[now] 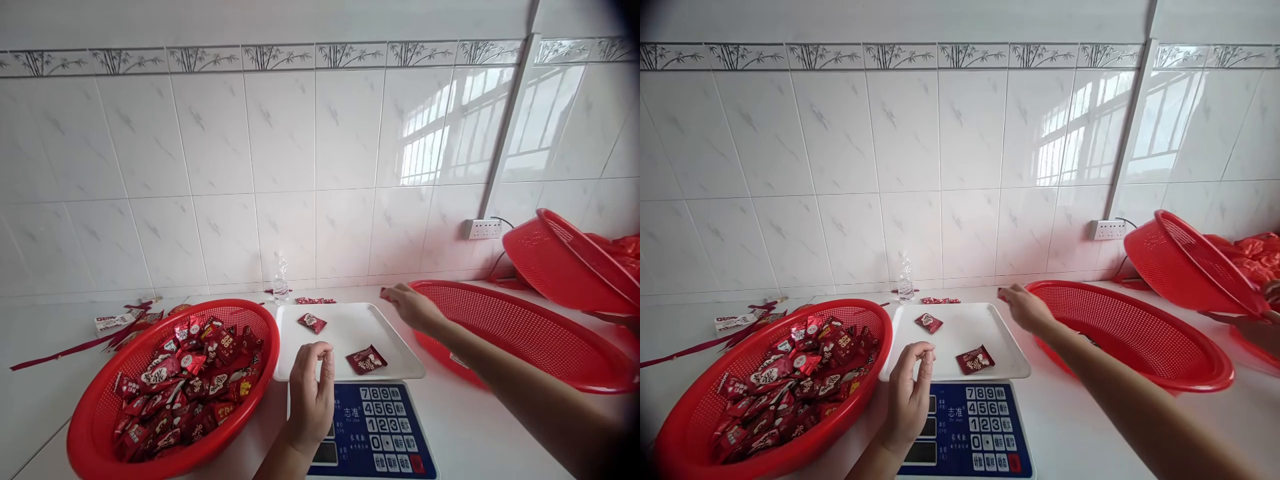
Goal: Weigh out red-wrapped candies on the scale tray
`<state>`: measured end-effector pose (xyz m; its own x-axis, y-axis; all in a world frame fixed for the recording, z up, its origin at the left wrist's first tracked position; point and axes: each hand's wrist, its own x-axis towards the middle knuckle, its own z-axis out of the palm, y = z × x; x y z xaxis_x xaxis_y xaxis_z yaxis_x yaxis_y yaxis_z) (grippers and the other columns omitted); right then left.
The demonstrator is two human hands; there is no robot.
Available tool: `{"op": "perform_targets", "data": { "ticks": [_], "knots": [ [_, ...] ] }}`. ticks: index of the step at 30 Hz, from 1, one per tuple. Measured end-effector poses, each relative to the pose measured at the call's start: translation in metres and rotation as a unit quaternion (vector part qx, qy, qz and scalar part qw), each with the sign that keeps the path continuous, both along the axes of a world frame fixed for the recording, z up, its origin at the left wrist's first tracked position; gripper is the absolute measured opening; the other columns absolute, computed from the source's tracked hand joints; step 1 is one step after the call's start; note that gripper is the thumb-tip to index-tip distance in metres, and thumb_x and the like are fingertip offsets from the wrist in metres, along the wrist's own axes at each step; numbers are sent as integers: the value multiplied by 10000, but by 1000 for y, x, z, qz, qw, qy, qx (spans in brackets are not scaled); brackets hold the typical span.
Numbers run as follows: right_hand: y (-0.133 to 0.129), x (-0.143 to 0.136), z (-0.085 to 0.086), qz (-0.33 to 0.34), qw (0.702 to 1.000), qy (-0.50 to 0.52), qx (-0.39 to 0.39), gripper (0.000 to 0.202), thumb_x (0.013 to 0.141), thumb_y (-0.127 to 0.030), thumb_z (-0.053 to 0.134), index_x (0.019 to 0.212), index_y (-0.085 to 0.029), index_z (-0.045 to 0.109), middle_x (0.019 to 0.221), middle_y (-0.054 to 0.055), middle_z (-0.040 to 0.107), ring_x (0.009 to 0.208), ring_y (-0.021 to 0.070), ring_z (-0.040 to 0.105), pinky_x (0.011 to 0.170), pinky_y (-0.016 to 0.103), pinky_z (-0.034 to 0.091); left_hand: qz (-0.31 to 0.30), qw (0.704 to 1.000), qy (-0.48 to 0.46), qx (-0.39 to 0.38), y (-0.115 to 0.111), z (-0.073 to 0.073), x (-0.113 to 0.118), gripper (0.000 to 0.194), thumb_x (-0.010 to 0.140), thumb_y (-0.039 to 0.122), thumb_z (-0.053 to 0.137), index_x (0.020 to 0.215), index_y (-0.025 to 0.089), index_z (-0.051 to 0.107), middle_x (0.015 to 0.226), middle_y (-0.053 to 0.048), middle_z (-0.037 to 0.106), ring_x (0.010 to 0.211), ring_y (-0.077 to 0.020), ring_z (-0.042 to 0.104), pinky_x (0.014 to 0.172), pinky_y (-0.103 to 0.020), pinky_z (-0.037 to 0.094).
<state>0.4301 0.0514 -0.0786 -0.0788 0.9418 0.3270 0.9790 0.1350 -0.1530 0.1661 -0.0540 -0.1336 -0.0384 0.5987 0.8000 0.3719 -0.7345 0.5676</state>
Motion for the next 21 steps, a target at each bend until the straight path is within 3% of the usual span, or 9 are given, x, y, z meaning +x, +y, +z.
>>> {"op": "perform_targets", "data": {
  "ticks": [5,9,11,15,21],
  "knots": [
    [-6,57,7,-126,991,-29,-25,410,862,-134,334,1144,-161,631,1229,200,557,872,310,627,591,367,465,-12,1000,5,0,-2,-1,2,145,946,191,431,955,192,576,848,-43,648,805,-147,626,739,-264,524],
    [-5,56,2,-132,989,-44,-39,375,844,-128,412,1137,-136,646,1233,222,567,1076,391,559,745,460,477,-15,1000,5,1,-2,-1,3,143,947,190,429,955,188,571,845,-48,647,798,-148,626,728,-264,527],
    [-1,38,0,-97,994,-41,-42,364,869,-191,437,1182,-153,620,1285,188,554,1170,371,509,831,473,467,-13,1000,6,3,-2,0,2,142,946,190,429,950,190,571,841,-47,646,794,-149,626,723,-265,527],
    [9,-24,-3,26,998,-23,-58,390,918,-338,425,1240,-181,579,1300,121,574,1183,257,526,940,381,439,-3,1000,8,5,-1,0,2,147,944,190,428,944,190,575,837,-47,646,788,-152,626,715,-267,523],
    [14,-122,-14,151,983,-6,-102,402,930,-405,396,1264,-252,562,1229,70,640,1089,236,599,878,340,452,5,1000,10,-3,0,0,0,151,945,185,424,956,191,575,848,-44,648,793,-146,624,730,-259,515]
  ]
}}
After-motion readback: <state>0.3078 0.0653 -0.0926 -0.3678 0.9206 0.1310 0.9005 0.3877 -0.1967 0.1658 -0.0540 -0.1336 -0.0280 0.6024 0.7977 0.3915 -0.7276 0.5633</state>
